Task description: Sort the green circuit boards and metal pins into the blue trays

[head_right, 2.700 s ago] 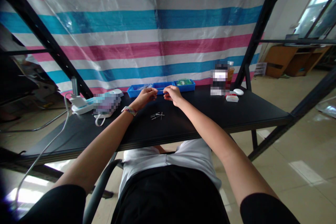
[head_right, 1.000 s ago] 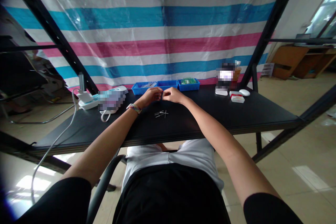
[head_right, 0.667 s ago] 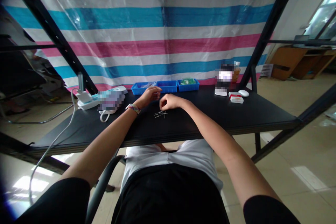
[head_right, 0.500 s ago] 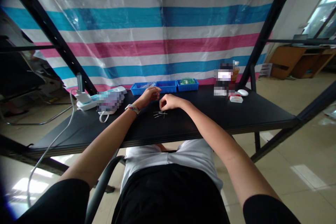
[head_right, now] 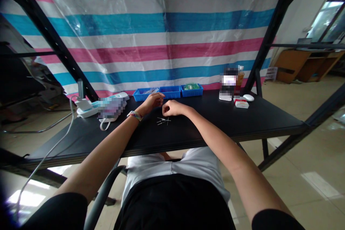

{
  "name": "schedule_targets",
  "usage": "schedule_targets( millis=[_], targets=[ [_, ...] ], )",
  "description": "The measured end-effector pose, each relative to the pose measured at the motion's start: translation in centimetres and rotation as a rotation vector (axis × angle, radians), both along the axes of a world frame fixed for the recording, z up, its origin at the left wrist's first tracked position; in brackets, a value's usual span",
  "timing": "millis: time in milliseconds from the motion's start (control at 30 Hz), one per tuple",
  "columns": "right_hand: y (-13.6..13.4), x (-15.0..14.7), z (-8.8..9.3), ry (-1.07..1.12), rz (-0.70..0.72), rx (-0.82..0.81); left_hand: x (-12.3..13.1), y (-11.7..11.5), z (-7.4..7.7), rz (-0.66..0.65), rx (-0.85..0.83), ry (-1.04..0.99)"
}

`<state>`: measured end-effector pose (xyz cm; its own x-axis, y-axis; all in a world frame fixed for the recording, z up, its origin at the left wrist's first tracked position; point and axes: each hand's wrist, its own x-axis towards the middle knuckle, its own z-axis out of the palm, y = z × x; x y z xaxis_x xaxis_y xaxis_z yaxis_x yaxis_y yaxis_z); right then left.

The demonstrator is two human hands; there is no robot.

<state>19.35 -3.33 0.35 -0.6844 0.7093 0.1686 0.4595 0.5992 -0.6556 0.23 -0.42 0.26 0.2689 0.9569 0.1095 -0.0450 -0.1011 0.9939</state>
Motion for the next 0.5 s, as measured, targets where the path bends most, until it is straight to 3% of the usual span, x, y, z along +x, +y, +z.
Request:
schedule_targets(
  millis=[500],
  targets=[
    [-0.15,-0.77,-0.70,0.011,0.013,0.039,0.04,-0.02,0.12,-0.004,-0.021,0.018]
  ],
)
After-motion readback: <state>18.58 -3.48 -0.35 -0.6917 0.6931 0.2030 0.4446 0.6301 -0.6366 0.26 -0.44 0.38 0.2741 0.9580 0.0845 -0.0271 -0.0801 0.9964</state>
